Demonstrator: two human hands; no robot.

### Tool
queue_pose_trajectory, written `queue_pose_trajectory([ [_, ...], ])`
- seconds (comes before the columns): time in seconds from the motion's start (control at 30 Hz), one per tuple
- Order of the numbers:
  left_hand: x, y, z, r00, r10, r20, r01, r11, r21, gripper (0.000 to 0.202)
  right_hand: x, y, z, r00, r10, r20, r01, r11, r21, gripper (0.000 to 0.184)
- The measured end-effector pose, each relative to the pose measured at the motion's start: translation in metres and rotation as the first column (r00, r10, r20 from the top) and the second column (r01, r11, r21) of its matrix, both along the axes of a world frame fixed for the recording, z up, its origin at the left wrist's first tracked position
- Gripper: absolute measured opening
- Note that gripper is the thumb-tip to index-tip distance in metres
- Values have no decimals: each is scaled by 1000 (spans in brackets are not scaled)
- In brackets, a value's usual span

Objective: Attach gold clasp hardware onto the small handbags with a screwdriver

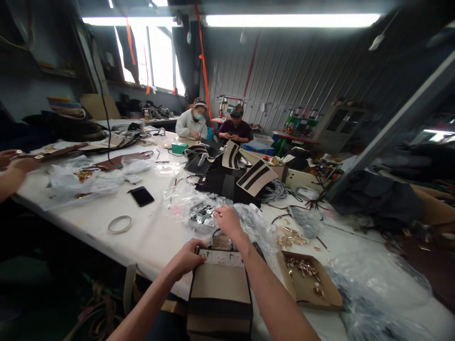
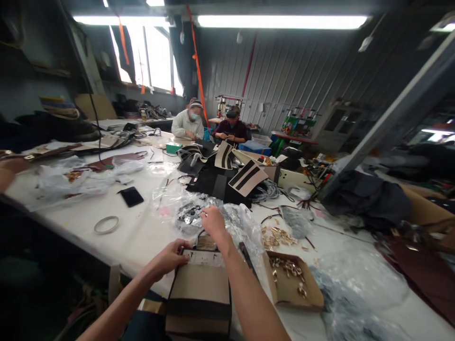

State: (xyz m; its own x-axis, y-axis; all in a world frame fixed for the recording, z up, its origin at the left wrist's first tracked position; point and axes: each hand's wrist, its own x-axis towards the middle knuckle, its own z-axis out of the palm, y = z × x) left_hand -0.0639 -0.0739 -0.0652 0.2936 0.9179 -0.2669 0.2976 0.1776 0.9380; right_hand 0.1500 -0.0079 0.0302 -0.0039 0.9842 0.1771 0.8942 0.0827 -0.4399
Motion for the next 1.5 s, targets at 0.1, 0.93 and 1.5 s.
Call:
queue_pose_trajectory([
  [0.1,1,-1,-3,999,27,46,-27,1000,0,54,-26,40,-14,999,-23,26,25,997,-69,26],
  [0.93,8,-12,35,1000,24,-18,-25,999,-23,40,29,-75,-13,754,-28,-656,62,998,29,38],
  [1.5,6,-8,72,970,-239,-40,241,969,50,36,3,-198,-81,807,-54,-589,177,972,154,18],
])
